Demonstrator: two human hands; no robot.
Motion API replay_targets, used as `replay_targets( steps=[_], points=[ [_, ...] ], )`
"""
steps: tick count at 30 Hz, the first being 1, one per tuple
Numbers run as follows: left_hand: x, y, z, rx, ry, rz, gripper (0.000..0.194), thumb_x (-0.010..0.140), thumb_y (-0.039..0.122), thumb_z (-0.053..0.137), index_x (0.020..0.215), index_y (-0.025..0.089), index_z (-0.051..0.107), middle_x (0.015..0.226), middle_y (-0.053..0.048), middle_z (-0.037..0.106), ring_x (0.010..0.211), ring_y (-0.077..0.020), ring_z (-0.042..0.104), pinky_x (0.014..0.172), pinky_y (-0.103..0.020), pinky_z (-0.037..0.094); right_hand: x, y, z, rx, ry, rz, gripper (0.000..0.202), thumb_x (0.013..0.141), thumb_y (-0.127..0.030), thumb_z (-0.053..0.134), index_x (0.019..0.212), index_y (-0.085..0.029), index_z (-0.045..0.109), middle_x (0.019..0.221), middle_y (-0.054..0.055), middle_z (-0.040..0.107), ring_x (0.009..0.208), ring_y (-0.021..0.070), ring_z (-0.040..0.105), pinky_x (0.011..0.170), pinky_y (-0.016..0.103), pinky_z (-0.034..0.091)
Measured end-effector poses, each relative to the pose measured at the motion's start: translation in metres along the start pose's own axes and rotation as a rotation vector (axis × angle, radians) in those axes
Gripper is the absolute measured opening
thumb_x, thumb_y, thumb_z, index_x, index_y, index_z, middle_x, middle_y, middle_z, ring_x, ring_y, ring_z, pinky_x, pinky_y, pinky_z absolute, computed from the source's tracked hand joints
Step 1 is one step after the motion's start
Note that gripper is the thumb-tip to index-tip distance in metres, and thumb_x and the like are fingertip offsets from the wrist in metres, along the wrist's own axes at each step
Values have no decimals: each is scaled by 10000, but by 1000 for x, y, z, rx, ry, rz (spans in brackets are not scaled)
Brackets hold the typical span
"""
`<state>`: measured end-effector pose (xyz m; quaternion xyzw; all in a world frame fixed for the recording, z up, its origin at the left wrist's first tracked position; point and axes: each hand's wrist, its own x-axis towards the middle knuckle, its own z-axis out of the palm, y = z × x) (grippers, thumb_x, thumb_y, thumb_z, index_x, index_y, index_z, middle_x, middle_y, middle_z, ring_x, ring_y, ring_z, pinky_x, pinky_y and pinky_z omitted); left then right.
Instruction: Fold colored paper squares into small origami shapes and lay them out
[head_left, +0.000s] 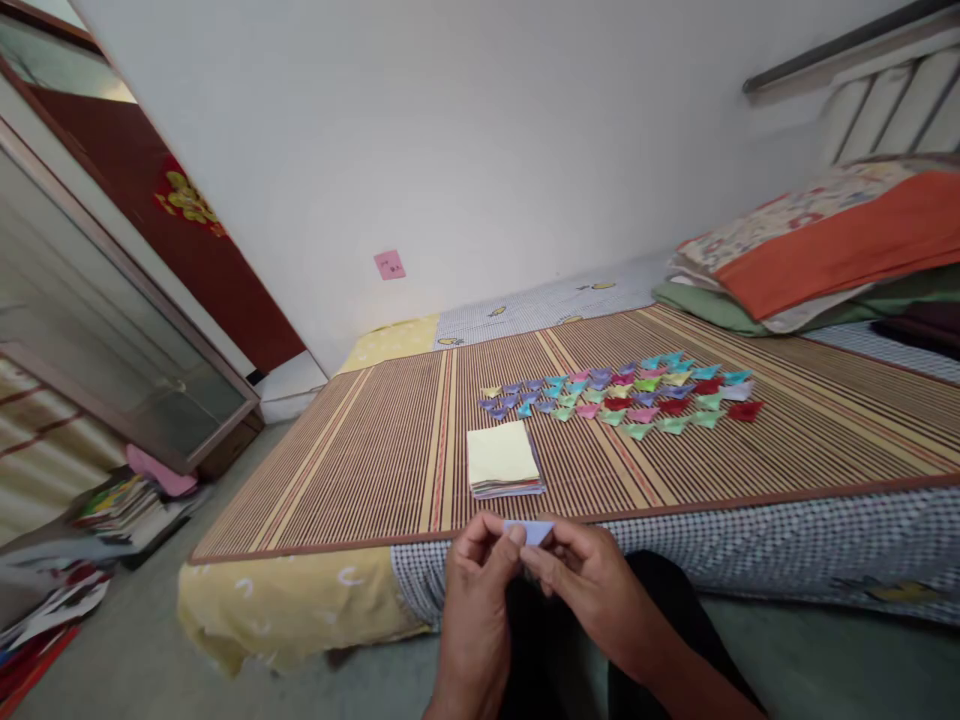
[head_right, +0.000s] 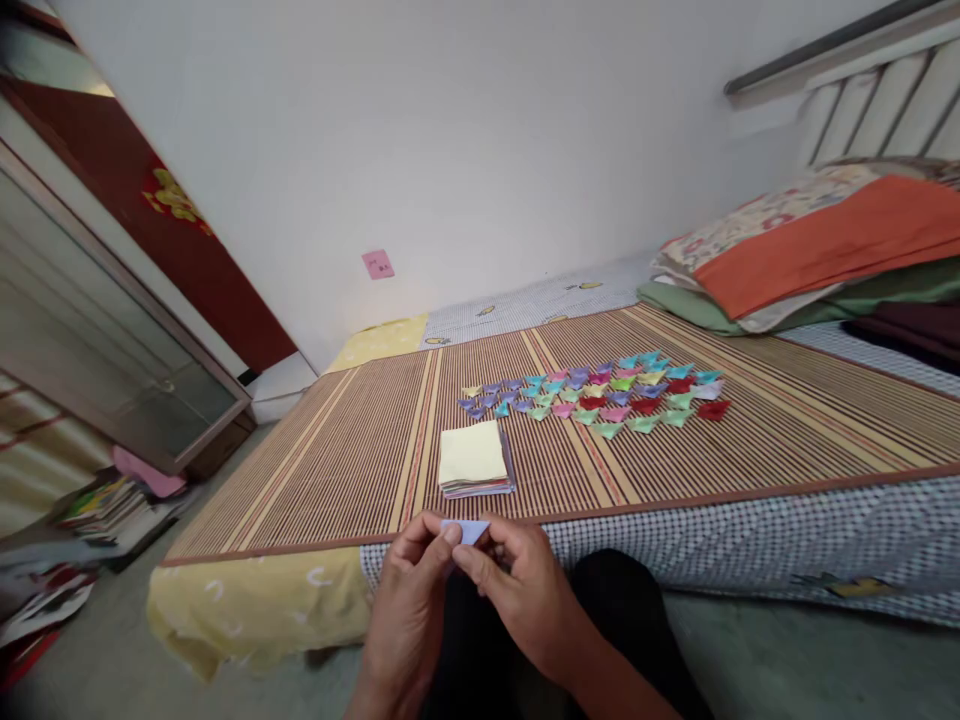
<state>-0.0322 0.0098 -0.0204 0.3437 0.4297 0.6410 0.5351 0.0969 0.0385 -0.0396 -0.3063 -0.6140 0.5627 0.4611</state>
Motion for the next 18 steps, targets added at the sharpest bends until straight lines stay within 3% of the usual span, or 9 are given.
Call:
replay_targets(
  steps=[4,8,13,18],
  points=[
    [32,-1,9,-59,-47,-47,299,735,343,874,704,165,635,664,18,611,639,-125,515,642,-235,417,22,4,-12,-86,61,-71,248,954,-371,622,803,-176,653,711,-8,570,662,152,518,613,257,434],
    [66,5,19,-34,-96,25,274,748,317,869,687,157,655,665,10,612,647,-125,515,652,-239,415,52,-2,-34,-103,33,-111,250,980,-364,581,829,-180,658,725,-3,596,667,154,549,608,253,445],
    [108,3,35,-165,2,117,277,696,314,898,659,164,668,677,10,643,668,-131,556,691,-245,459,97,-4,-44,-110,48,-158,198,965,-345,603,883,-177,669,777,6,633,738,164,580,670,263,467],
    [148,-4,38,-238,53,48,319,613,325,942,668,150,680,665,-2,663,652,-131,584,682,-242,472,133,4,-44,-189,104,-156,228,934,-319,585,755,-178,605,686,-12,565,637,141,493,583,254,398]
  ],
)
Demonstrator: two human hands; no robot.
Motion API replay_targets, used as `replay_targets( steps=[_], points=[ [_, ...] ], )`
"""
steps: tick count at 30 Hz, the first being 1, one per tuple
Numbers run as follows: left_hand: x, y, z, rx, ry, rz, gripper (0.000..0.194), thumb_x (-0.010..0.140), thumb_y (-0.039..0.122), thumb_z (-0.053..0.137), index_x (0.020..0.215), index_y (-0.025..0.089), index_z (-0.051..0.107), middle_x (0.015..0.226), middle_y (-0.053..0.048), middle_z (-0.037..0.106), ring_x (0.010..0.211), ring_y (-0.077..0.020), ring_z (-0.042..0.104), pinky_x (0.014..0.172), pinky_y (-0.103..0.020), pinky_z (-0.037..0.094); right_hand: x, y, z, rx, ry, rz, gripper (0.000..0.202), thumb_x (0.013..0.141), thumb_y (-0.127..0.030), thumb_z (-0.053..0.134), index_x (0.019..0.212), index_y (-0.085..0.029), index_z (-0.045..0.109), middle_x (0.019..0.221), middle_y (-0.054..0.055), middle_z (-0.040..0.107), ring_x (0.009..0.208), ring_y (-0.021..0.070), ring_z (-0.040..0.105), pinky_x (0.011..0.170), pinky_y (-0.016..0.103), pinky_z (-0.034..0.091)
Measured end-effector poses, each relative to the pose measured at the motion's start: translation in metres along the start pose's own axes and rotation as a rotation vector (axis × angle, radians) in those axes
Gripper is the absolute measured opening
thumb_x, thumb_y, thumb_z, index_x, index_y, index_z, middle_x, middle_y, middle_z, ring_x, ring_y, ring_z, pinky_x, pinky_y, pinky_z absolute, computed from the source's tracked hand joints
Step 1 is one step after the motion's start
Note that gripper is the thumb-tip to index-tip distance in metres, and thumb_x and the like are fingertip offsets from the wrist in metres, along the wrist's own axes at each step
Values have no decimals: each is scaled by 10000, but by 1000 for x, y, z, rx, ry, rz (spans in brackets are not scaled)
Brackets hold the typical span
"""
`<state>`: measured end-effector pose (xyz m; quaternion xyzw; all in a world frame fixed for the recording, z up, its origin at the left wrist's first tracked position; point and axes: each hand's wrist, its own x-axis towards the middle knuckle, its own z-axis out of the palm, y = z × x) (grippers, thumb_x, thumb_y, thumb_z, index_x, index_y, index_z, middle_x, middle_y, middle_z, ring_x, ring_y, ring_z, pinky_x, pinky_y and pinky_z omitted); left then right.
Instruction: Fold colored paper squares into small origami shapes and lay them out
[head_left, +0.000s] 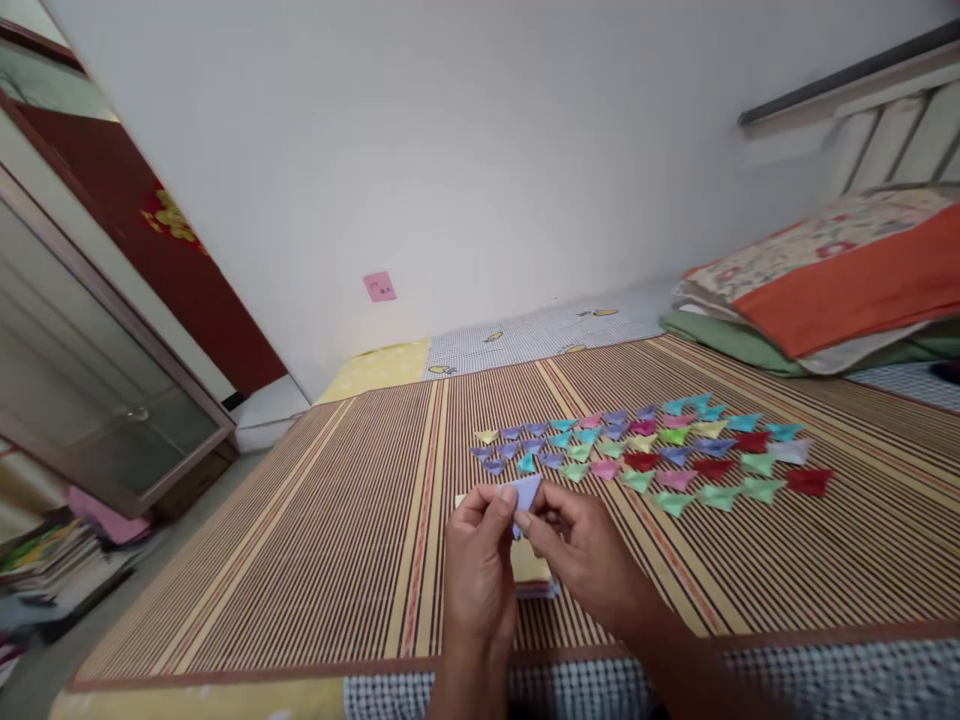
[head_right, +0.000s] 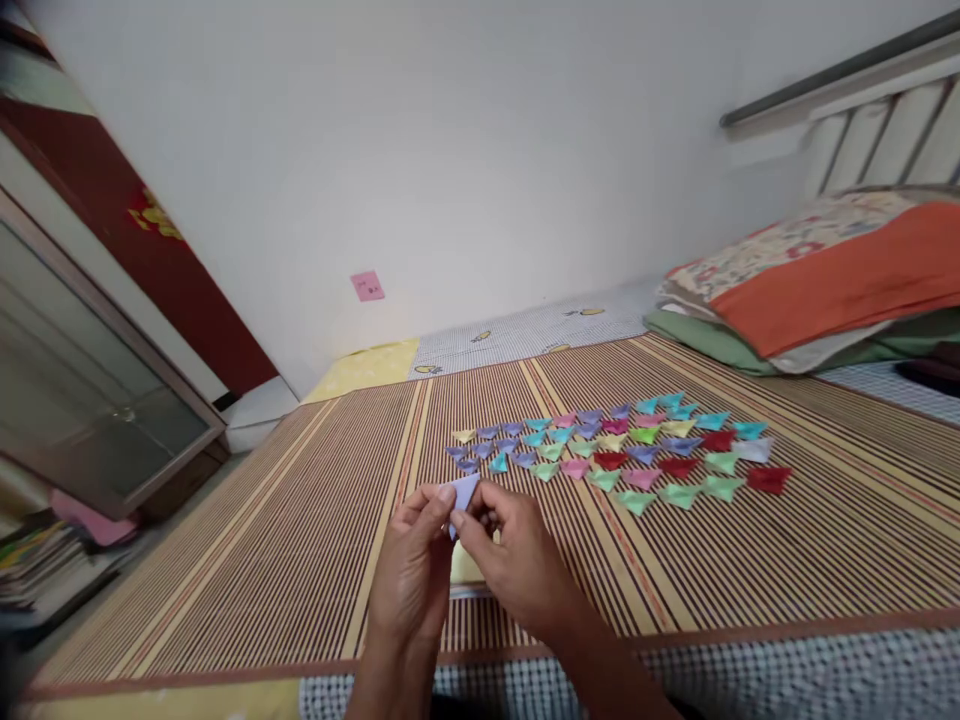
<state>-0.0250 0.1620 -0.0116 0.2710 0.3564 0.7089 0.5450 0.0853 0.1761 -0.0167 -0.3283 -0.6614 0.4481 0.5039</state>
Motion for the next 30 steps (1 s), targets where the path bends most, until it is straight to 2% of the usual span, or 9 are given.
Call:
replay_targets(
  steps=[6,12,17,20,23,27,30],
  points=[
    [33,-9,-7,-43,66,18,372,554,304,975,681,157,657,651,19,650,620,-115,589,643,-221,468,23,18,5,-78,28,39,272,897,-298,554,649,-205,495,594,-51,417,555,118,383,507,244,289],
    [43,-20,-22,-54,1,-66,352,624,325,942,682,144,646,617,8,655,582,-107,573,608,-215,457,27,39,2,-164,-56,45,225,913,-264,506,696,-216,471,618,-54,399,569,124,381,520,255,280],
    [50,-21,-30,-115,92,-46,380,574,314,966,692,151,643,639,9,669,596,-114,597,613,-224,482,30,45,15,-157,-6,8,329,955,-306,486,652,-233,383,597,-62,332,554,122,349,512,265,262],
    [51,-17,-33,-133,141,-11,385,565,303,977,685,154,643,625,16,664,577,-105,588,585,-210,484,32,43,22,-178,0,17,310,954,-294,492,663,-226,412,604,-58,357,560,122,369,523,262,275],
    [50,-12,-35,-160,123,-22,383,562,290,986,685,150,652,617,21,659,573,-96,589,565,-188,484,33,39,20,-202,-44,17,268,927,-266,515,675,-222,433,605,-55,392,568,124,395,537,262,293],
    [49,-7,-35,-257,90,-156,388,528,235,1007,705,145,673,674,13,690,605,-98,639,600,-188,538,33,34,5,-75,-169,62,265,954,-317,554,713,-206,556,642,-39,495,609,130,467,575,260,357],
    [48,-8,-35,-300,80,-256,396,508,179,1012,736,138,692,712,2,711,642,-102,673,620,-180,562,32,35,-2,36,-88,87,254,940,-368,620,746,-206,605,625,-49,500,592,123,465,567,256,365]
  ],
)
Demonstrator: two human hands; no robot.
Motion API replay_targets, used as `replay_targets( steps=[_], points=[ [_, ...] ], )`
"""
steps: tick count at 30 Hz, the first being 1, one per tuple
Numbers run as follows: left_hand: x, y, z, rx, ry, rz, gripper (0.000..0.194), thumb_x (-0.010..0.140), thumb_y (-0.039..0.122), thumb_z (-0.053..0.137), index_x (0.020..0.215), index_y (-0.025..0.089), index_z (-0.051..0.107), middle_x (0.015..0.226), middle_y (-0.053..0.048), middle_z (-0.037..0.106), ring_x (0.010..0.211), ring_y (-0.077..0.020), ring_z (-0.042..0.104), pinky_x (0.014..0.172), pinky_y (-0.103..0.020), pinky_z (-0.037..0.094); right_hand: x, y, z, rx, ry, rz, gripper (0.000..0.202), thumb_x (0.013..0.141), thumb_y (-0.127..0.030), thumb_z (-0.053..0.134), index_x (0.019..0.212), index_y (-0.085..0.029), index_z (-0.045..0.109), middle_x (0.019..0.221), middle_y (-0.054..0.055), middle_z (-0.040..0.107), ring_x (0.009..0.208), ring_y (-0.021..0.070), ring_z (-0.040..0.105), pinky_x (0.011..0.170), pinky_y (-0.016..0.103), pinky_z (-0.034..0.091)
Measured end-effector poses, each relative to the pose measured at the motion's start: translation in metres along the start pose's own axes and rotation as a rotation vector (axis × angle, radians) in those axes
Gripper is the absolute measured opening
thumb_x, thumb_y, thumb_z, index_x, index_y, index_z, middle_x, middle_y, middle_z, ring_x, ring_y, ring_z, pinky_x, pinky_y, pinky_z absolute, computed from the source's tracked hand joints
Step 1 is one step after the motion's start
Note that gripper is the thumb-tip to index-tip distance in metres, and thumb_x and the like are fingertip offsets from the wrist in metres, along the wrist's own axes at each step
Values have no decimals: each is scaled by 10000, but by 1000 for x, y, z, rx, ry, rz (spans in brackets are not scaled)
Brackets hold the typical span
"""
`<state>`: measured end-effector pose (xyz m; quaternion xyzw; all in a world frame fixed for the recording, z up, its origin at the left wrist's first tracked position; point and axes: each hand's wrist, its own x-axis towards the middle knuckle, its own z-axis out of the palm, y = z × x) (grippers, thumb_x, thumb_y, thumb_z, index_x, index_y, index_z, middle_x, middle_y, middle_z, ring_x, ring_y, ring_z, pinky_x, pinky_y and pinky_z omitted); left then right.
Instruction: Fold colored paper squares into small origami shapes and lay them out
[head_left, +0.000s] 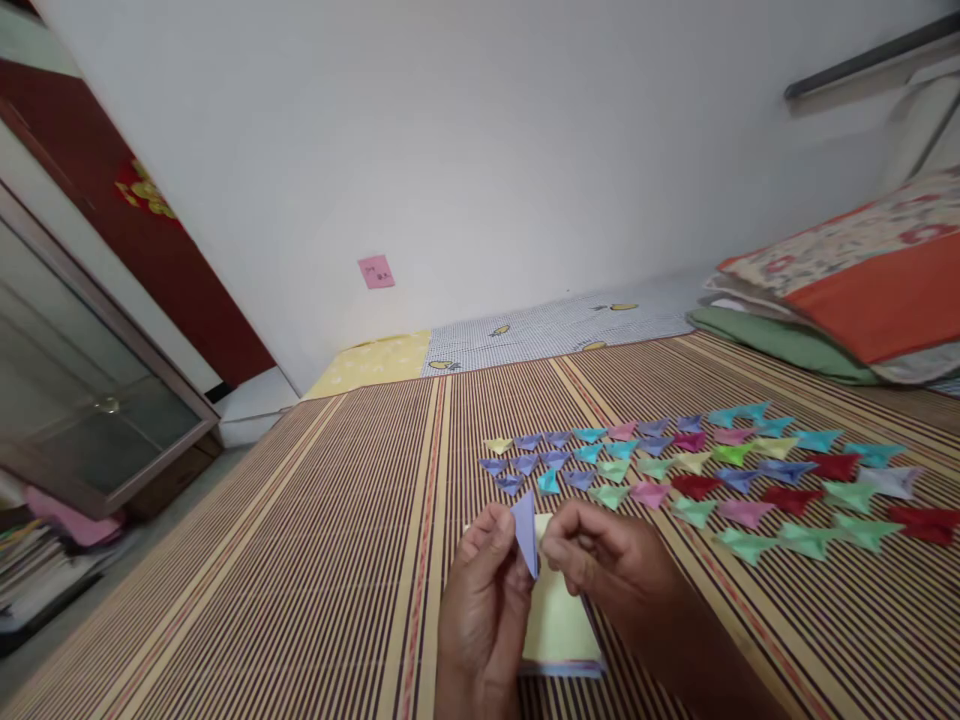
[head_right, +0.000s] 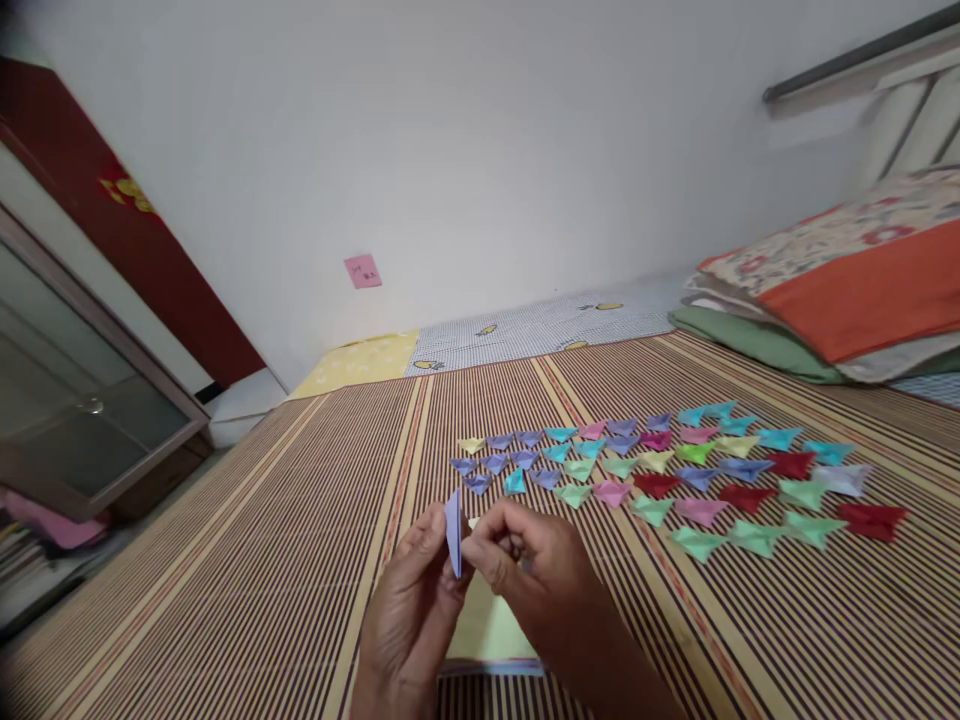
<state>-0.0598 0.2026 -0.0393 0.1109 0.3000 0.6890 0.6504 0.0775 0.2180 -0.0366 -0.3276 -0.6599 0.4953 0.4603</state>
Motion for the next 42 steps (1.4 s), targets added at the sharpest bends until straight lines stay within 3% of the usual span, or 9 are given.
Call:
replay_targets(
  steps=[4,10,14,20,23,28,30,36,42],
  points=[
    [0,-4,-1,2,-74,-65,366,556,168,996,774,125,706,749,-19,723,674,-105,688,657,-182,580,0,2,0,132,111,10,185,889,-343,693,791,-206,616,644,-46,525,601,121,490,574,253,391],
    [-1,-7,-1,-23,-144,-84,321,582,152,983,724,138,695,633,16,660,621,-94,669,622,-161,563,1,2,0,265,72,17,188,882,-347,711,794,-202,631,637,-42,539,598,122,507,589,256,424],
    [-2,-6,0,-19,-127,-63,349,566,163,993,751,149,697,702,6,697,634,-86,663,612,-149,547,1,1,-1,277,78,29,194,882,-352,707,793,-201,624,648,-45,526,603,123,506,591,254,422],
    [-3,-4,0,200,-214,103,300,708,293,926,727,154,661,594,38,611,492,-52,513,524,-148,436,-1,4,3,57,157,-67,154,944,-275,572,814,-209,622,700,-19,577,656,150,547,618,271,446],
    [-3,-6,1,338,-232,193,287,791,341,859,741,159,643,551,33,595,504,-74,511,543,-171,425,-1,5,6,-98,222,-129,162,951,-239,542,803,-219,605,683,-18,586,623,152,551,594,274,443],
    [-9,-12,5,581,-46,388,313,804,342,837,1029,191,680,740,1,686,650,-129,622,644,-222,494,1,10,8,-460,487,-426,151,931,-137,559,821,-227,609,696,-14,599,597,144,551,579,266,442],
    [-14,-14,8,677,8,451,310,812,355,825,1039,206,676,813,-23,709,717,-156,658,678,-240,510,2,12,6,-571,565,-516,153,926,-95,557,866,-225,612,739,-4,624,624,147,588,607,269,465],
    [-25,-17,12,850,-3,593,170,851,267,775,994,218,697,965,-80,741,902,-227,699,789,-285,517,1,17,5,-666,557,-568,153,932,-84,557,925,-229,605,790,11,657,678,160,659,618,264,507],
    [-29,-16,19,815,-46,553,122,869,248,742,982,214,713,946,-83,743,893,-228,703,787,-288,525,-2,15,9,-629,531,-575,190,935,-71,558,1004,-233,628,856,25,697,786,173,693,711,275,550]
  ],
)
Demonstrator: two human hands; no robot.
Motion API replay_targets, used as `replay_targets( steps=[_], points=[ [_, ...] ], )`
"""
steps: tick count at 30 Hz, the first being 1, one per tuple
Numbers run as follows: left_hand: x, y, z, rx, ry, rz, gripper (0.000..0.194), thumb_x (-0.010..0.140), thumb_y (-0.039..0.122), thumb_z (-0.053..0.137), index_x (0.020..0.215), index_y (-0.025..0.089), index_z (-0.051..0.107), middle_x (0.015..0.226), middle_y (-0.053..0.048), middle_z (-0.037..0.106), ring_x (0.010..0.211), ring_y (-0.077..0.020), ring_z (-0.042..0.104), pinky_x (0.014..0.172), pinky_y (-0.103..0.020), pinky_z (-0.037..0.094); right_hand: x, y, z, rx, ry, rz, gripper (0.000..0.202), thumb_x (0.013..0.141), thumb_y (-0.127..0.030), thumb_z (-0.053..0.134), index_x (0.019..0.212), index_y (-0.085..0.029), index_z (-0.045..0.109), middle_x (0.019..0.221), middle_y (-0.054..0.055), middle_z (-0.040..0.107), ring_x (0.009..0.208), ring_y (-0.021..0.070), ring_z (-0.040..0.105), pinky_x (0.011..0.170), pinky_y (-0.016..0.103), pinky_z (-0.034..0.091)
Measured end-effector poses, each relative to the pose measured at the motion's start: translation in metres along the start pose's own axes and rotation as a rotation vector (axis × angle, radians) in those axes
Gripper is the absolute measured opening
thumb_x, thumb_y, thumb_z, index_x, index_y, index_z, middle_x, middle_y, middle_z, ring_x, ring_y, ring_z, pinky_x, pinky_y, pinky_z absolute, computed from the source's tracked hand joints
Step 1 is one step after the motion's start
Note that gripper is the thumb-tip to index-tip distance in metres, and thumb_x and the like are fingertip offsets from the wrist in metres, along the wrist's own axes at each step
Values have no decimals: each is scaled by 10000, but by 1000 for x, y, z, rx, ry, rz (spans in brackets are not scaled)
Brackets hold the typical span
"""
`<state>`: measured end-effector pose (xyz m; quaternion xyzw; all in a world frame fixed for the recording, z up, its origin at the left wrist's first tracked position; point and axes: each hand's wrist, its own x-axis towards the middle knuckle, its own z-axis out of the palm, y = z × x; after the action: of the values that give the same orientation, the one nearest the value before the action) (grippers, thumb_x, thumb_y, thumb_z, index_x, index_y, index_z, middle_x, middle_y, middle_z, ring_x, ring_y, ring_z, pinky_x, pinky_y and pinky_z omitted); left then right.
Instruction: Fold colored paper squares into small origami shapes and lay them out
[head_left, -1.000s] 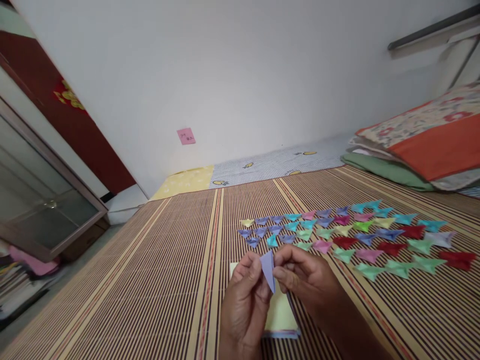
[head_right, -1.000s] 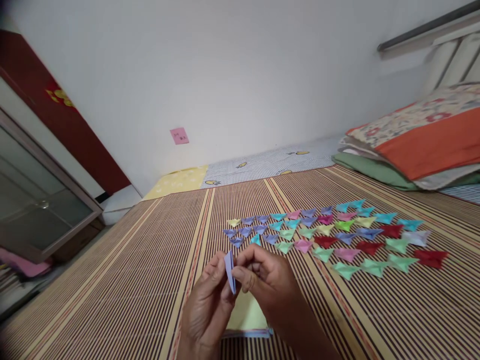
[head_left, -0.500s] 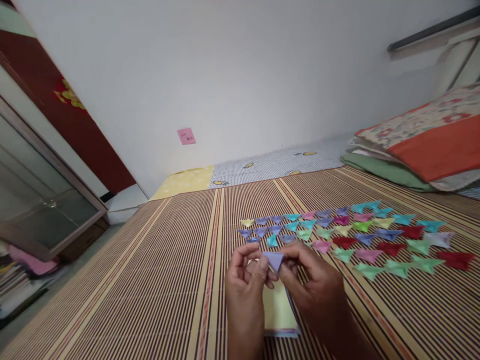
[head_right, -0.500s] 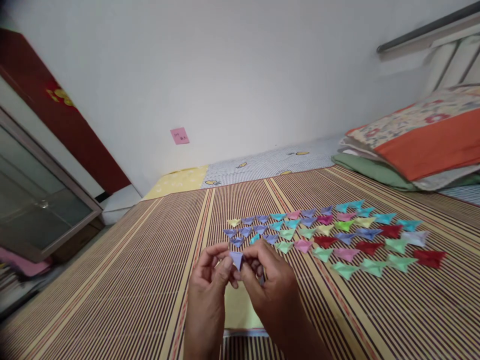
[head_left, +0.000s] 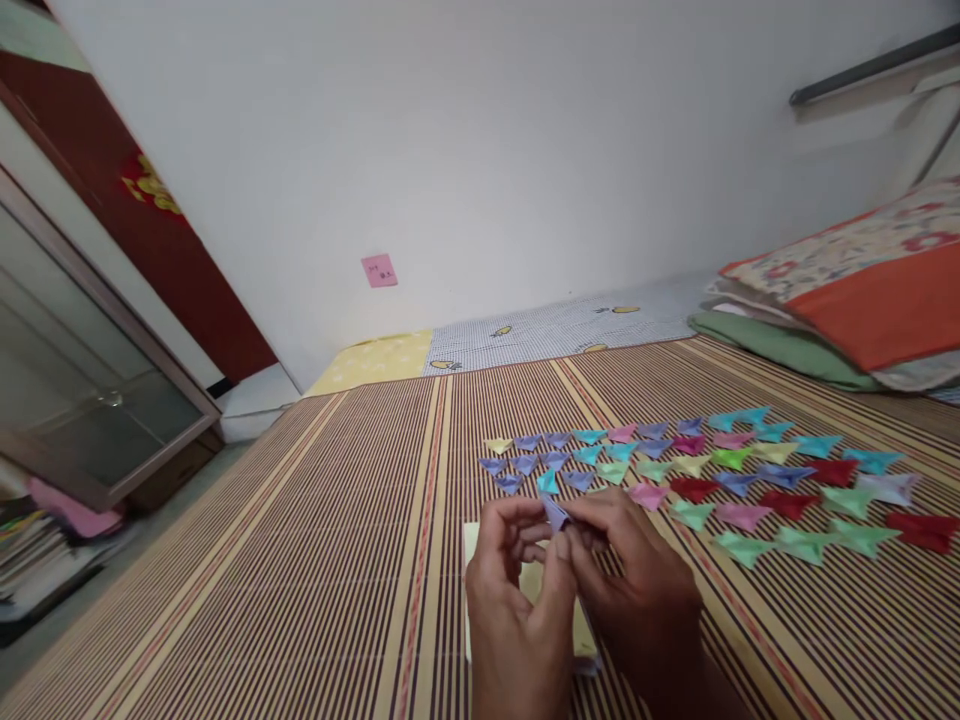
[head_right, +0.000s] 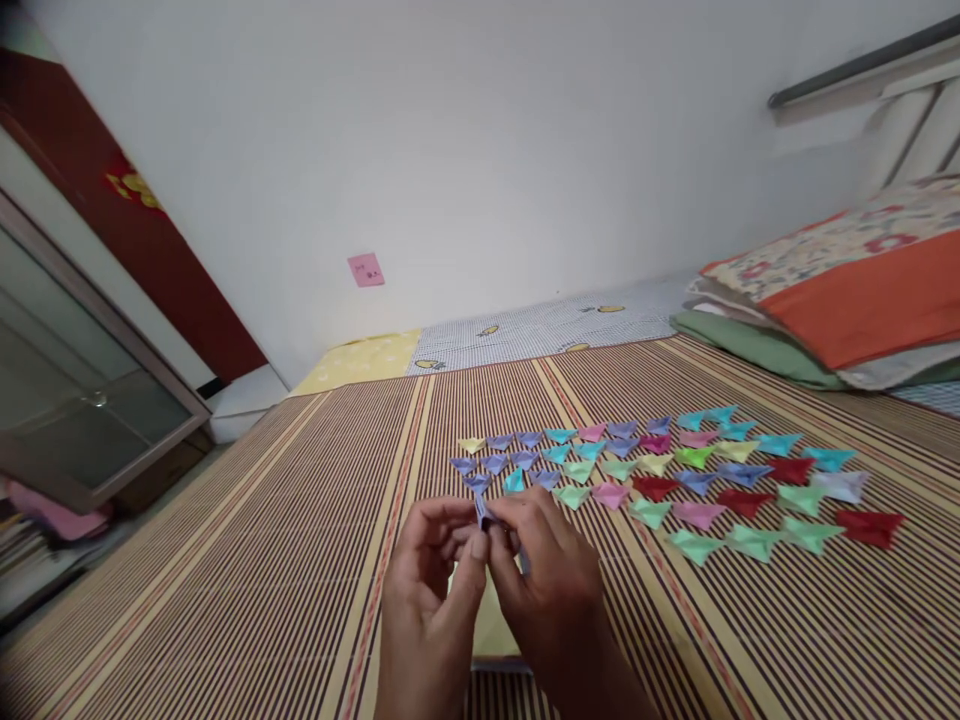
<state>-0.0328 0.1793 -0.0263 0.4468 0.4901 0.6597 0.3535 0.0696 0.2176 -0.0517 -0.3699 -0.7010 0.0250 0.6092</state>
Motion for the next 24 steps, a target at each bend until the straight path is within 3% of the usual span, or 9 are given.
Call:
replay_targets(
  steps=[10,16,24],
  points=[
    [1,0,1,-36,52,-25,95,834,212,736,929,210,730,869,-52,734,787,-195,686,732,-270,527,4,-8,-2,116,-15,9,279,956,-34,533,1056,-241,691,908,47,699,868,183,696,759,300,574],
    [0,-5,-2,-95,109,-6,34,851,210,707,878,214,730,835,-12,719,773,-153,679,725,-225,528,5,-12,-3,227,-26,83,248,935,-50,546,969,-244,697,911,26,675,886,173,685,744,268,557],
    [4,-16,-9,-51,57,6,124,803,146,688,888,202,758,857,-29,743,800,-162,700,755,-236,552,1,-5,-1,363,-43,241,209,908,-76,548,910,-246,669,912,9,654,916,170,666,782,256,529]
  ],
)
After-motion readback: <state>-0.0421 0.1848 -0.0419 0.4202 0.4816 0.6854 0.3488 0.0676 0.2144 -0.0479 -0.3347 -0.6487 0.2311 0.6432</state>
